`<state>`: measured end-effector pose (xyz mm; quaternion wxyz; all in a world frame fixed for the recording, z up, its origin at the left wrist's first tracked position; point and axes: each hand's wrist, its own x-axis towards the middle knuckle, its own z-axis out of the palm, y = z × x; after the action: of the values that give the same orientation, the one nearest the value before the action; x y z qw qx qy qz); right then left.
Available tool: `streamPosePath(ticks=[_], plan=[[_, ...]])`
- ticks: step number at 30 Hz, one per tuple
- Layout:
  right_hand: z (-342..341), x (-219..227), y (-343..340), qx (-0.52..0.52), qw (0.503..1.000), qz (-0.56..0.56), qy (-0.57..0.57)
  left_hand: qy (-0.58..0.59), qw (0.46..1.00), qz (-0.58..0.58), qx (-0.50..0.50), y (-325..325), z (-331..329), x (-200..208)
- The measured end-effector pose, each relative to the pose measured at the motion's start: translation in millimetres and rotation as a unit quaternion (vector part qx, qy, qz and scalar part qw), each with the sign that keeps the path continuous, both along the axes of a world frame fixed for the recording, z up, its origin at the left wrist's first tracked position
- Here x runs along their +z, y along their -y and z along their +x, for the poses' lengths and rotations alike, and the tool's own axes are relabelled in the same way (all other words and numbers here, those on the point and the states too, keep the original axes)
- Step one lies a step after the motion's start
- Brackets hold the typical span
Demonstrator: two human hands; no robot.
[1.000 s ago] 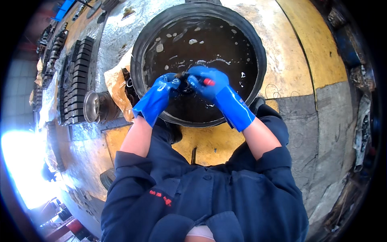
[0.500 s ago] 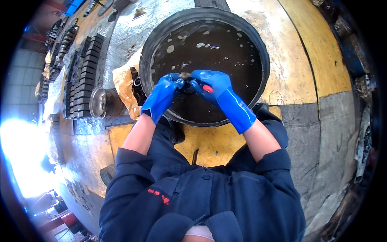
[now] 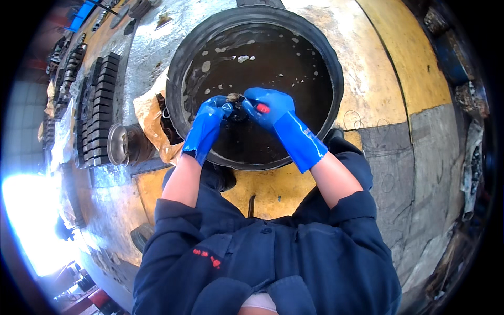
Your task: The person cleans various metal components by scrubbing them with a brush inside a bucket filled with liquid and then placing the cleaned items into a bag.
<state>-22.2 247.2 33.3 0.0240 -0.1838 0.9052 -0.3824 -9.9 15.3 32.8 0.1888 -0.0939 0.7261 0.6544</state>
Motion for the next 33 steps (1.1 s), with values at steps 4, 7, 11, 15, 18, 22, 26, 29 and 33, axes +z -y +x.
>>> streamPosePath(ticks=[4,7,11,15,18,22,26,29,33], plan=[[-2,-15,3,-0.113,0.978,-0.121,0.130,-0.018,0.996,-0.092,0.000,4,-5,-10],[-13,-25,-2,-0.189,0.925,-0.121,0.306,-0.035,0.994,-0.100,0.029,-1,0,-8],[-14,-22,-1,-0.158,0.928,-0.054,0.333,-0.056,0.991,-0.110,0.043,12,2,-11],[-2,-27,4,-0.140,0.946,0.094,0.276,-0.025,0.995,-0.064,0.072,34,1,-12],[11,-48,-2,-0.090,0.977,0.169,0.092,0.022,0.995,-0.088,0.050,32,-2,-10],[9,-12,12,0.064,0.977,-0.082,-0.184,0.025,0.995,-0.097,-0.003,41,0,-24],[14,9,16,0.104,0.980,0.002,-0.172,-0.055,0.993,-0.095,-0.033,32,-1,-35],[11,-10,13,-0.006,0.988,-0.064,-0.142,-0.031,0.994,-0.102,0.002,26,-1,-27],[11,-5,1,-0.064,0.983,0.035,0.168,-0.039,0.994,-0.103,0.001,23,2,-15]])
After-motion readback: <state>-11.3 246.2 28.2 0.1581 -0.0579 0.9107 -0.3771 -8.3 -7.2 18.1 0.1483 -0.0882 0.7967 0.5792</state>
